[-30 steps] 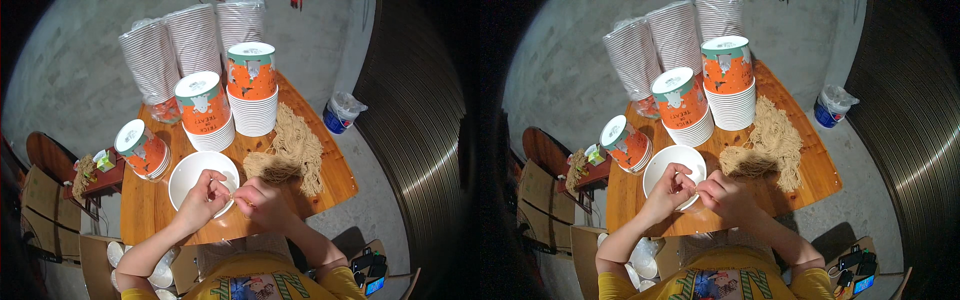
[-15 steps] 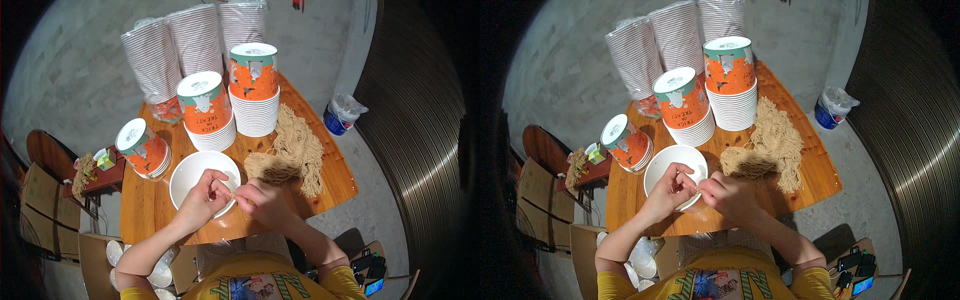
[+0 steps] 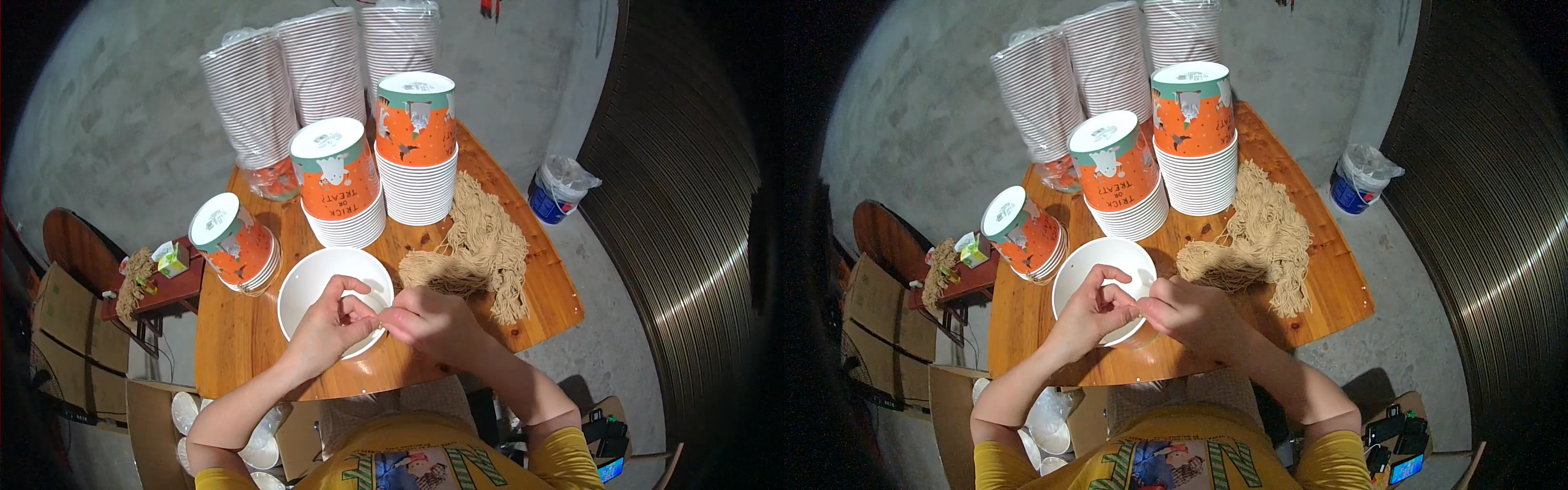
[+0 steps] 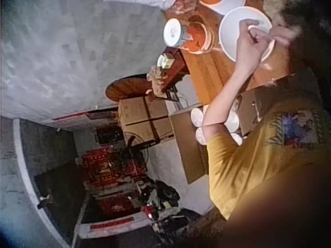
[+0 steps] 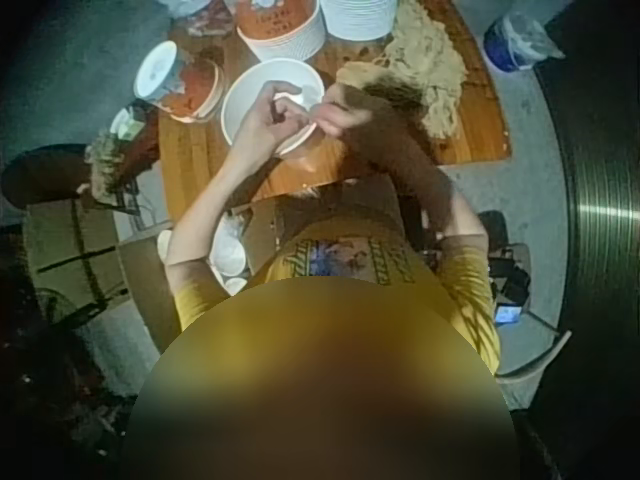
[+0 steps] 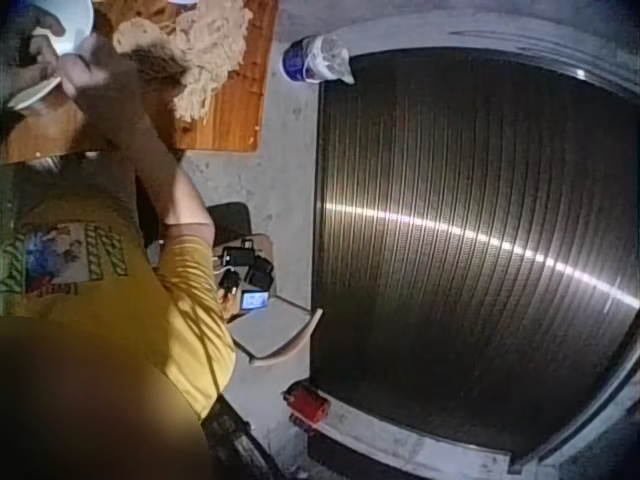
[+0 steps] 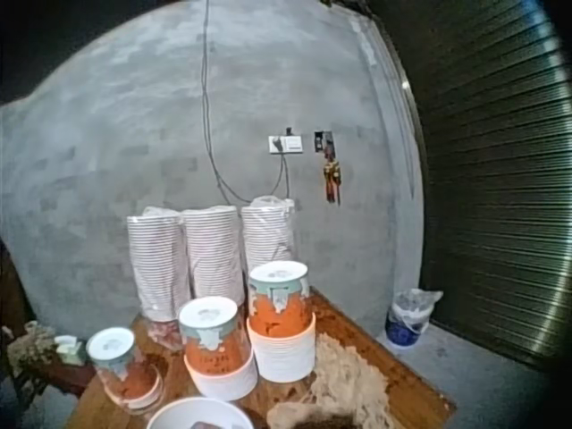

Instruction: Attaching thin string handles to decorated paper cups.

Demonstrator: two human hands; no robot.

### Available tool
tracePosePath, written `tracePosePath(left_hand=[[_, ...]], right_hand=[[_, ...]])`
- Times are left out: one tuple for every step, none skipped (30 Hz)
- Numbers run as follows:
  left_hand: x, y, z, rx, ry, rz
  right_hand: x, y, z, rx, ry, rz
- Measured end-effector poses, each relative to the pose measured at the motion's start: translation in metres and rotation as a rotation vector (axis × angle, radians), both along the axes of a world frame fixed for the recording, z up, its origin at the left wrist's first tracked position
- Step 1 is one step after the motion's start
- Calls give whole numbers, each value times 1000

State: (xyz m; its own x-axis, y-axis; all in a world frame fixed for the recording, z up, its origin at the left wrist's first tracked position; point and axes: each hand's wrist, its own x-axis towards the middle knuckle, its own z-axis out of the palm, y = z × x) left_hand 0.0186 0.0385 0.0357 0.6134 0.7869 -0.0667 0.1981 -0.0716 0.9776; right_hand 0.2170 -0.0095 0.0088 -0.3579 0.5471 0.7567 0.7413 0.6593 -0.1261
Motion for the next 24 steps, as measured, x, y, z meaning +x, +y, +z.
tracePosePath(left_hand=[[0,0,0,0,0,1],[-1,0,-1,-4,3,1],[0,0,-1,-7,4,-1],[0,-1,-1,-6,4,-2],[0,-2,-1,44,7,-25],[0,-2,-1,94,12,-47],[1,-3,-1,94,12,-46],[1,-4,0,155,21,-62],[2,-5,0,217,29,-82],[2,-5,0,216,29,-83],[2,-5,0,208,19,-84],[2,-4,-1,199,10,-82],[2,-4,0,198,11,-81],[2,-5,1,207,26,-82],[2,-5,1,218,41,-82],[2,-5,1,217,40,-82],[1,-5,-1,207,23,-80],[1,-5,-2,196,6,-76],[0,-4,-2,196,7,-74],[0,-4,-2,182,1,-69],[1,-4,-2,169,-6,-68],[2,-4,-2,168,-5,-70],[3,-3,-2,151,-11,-70],[1,-2,-3,133,-23,-65]], right_hand=[[0,1,0,0,0,1],[1,3,1,6,-51,2],[1,3,1,12,-102,1],[1,3,2,12,-103,0],[0,4,2,10,-100,2],[-1,5,2,8,-97,5],[-3,5,3,8,-96,6],[-5,5,4,-66,-29,10],[-7,4,6,-139,37,11],[-8,3,6,-139,37,9],[-9,2,6,-278,165,48],[-9,2,7,-418,294,90],[-9,3,7,-419,295,90],[-7,3,9,-660,388,98],[-6,4,10,-901,479,106],[-5,4,12,-901,479,106],[-3,5,14,-1074,580,153],[-1,7,15,-1246,682,203],[2,9,16,-1247,681,205],[7,10,17,-1345,794,233],[10,10,17,-1438,911,258],[10,10,14,-1437,914,256],[10,9,7,-1306,929,262],[6,8,2,-1178,934,265]])
